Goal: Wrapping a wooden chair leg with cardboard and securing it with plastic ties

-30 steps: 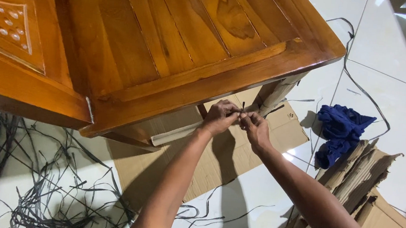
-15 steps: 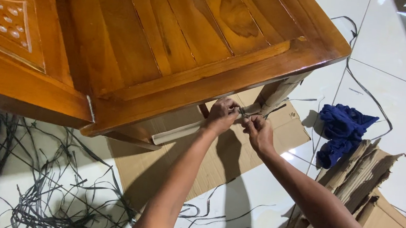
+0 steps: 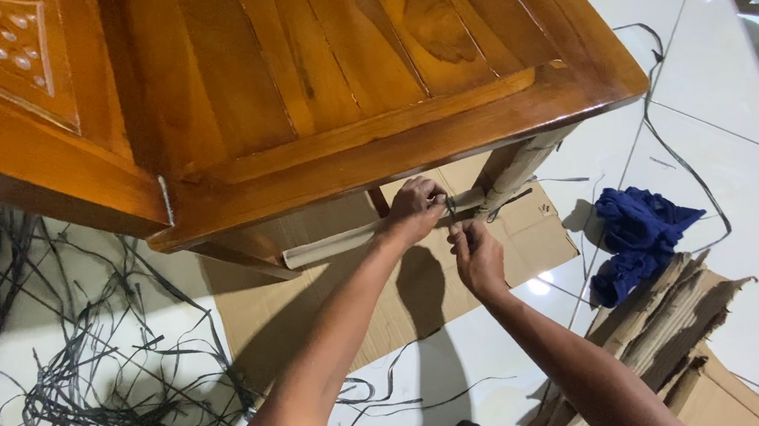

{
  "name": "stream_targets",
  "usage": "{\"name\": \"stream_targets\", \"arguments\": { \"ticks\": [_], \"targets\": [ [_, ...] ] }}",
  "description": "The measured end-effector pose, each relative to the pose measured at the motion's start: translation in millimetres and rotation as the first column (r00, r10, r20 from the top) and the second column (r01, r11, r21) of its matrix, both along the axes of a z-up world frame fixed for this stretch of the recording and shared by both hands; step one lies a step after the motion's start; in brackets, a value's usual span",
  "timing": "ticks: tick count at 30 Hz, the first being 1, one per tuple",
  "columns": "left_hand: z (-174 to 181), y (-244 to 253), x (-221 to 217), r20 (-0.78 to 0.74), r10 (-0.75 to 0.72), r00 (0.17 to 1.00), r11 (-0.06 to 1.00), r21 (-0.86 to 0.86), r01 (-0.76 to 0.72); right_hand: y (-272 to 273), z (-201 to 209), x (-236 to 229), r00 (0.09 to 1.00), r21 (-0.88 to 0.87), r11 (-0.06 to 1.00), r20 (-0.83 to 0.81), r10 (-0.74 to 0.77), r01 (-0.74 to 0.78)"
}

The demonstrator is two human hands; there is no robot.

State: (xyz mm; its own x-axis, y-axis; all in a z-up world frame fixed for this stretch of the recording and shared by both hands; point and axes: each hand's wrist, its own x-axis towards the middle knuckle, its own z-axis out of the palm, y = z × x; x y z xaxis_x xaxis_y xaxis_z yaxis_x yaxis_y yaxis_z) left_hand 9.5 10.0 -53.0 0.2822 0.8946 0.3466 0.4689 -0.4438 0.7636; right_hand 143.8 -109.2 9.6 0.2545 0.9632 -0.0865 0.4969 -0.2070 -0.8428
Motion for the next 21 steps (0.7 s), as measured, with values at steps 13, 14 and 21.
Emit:
{"name": "stream_targets", "arguments": {
  "ticks": [13, 14, 21],
  "targets": [
    [0, -1, -16, -0.129, -0.122, 0.984, 0.984, 0.114, 0.137, -51, -34, 33, 0.878, -0.211, 0.916, 0.276, 0.39, -0.34],
    [-6, 0, -19, -0.185, -0.123, 0.975, 0.98, 0.13, 0.149, -55, -31, 35, 0.866, -0.226, 0.904, 0.279, 0.416, -0.362],
    [37, -24, -66, -0.605, -0.204, 0.77, 0.839, 0.298, 0.456, -62, -43, 40, 0.746, -0.346, 0.804, 0.317, 0.586, -0.484]
  ]
}}
